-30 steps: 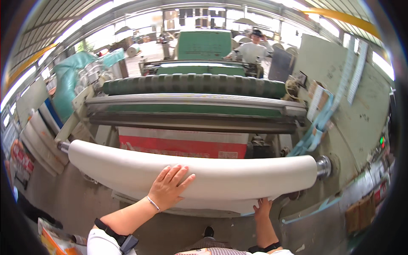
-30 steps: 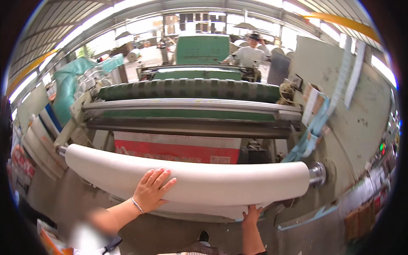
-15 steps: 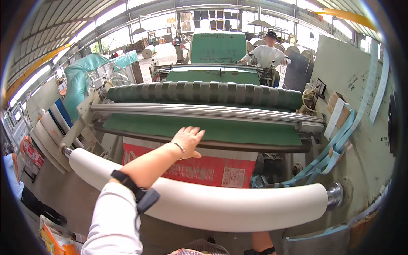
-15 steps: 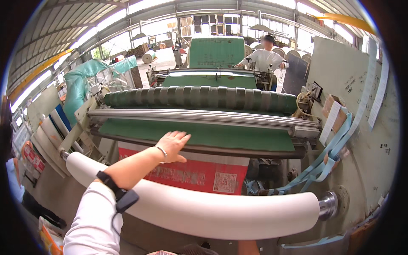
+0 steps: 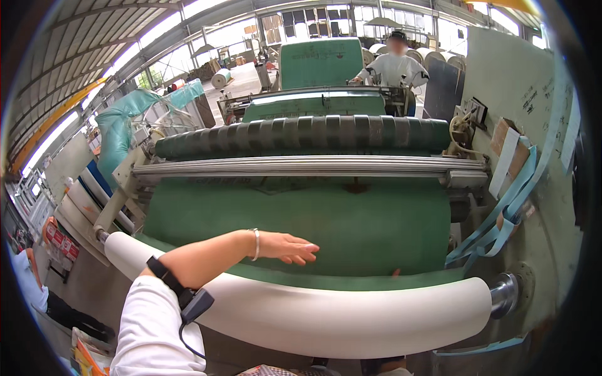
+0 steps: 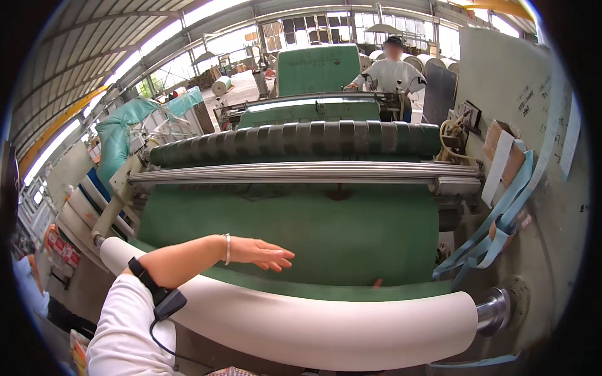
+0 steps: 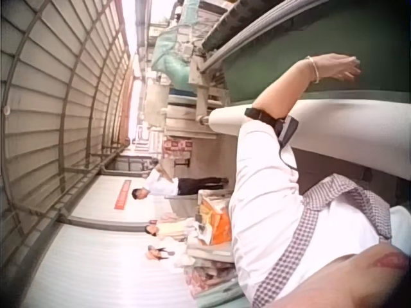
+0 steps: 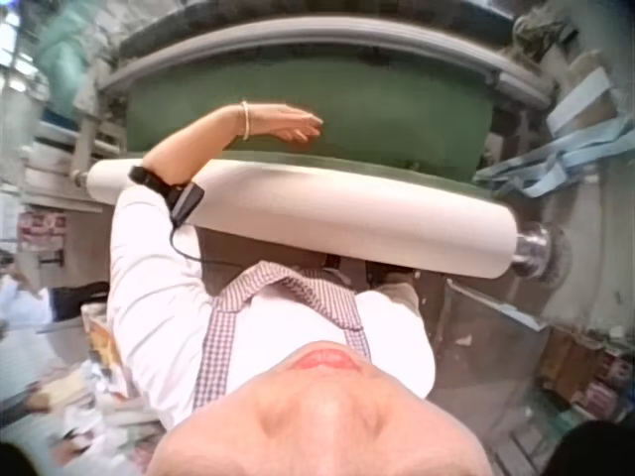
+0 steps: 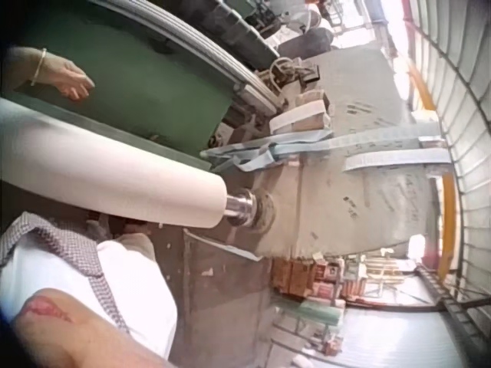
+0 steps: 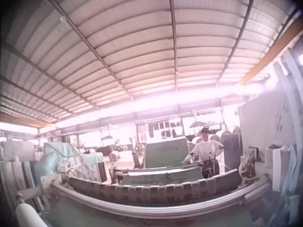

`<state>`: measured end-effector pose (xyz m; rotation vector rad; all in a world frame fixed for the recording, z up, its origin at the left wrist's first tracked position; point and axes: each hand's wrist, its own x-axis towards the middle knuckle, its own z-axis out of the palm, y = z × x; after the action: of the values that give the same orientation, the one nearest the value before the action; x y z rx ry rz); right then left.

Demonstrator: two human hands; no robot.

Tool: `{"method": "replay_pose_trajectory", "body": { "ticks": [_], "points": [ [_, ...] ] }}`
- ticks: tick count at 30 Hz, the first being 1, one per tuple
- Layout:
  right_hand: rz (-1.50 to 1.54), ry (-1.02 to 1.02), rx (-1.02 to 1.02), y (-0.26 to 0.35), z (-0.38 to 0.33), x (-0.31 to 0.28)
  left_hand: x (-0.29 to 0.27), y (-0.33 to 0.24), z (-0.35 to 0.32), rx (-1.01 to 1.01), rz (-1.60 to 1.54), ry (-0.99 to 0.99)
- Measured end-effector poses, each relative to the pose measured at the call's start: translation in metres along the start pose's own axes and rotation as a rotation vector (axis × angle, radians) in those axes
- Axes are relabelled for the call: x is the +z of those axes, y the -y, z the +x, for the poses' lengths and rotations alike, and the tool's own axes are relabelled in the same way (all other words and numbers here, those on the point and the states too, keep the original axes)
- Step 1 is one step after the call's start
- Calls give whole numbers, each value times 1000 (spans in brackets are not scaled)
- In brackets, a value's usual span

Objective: Operating an industrial rolling machine to process and tape floor protection mats.

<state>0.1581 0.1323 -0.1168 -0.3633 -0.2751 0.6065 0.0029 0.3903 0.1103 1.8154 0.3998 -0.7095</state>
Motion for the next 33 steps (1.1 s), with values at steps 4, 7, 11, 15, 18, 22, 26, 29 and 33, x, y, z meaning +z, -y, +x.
{"method": "replay_pose_trajectory", "body": {
  "ticks": [4, 7, 11, 15, 18, 22, 26, 29, 33],
  "points": [
    [-114, -211, 156, -6, -43, -10, 21, 54, -59, 164, -21, -35],
    [-249, -399, 198, 1, -89, -13, 58, 67, -105, 223, 182, -238],
    [-375, -537, 177, 24, -147, -19, 102, 90, -145, 529, 686, -684],
    [-369, -557, 67, 36, -199, 36, 140, 137, -184, 718, 842, -877],
    [-333, -604, 54, 54, -236, 38, 164, 170, -203, 761, 858, -918],
    [-386, -640, 62, 70, -283, 52, 187, 215, -209, 652, 915, -959],
    [-576, -624, 157, 79, -339, 48, 194, 231, -209, 550, 999, -989],
    [-636, -811, 48, 98, -358, 19, 189, 224, -205, 508, 1048, -1038],
    [-1523, -939, -972, 164, -314, -36, 150, 189, -183, 306, 946, -1200]
  ]
}}
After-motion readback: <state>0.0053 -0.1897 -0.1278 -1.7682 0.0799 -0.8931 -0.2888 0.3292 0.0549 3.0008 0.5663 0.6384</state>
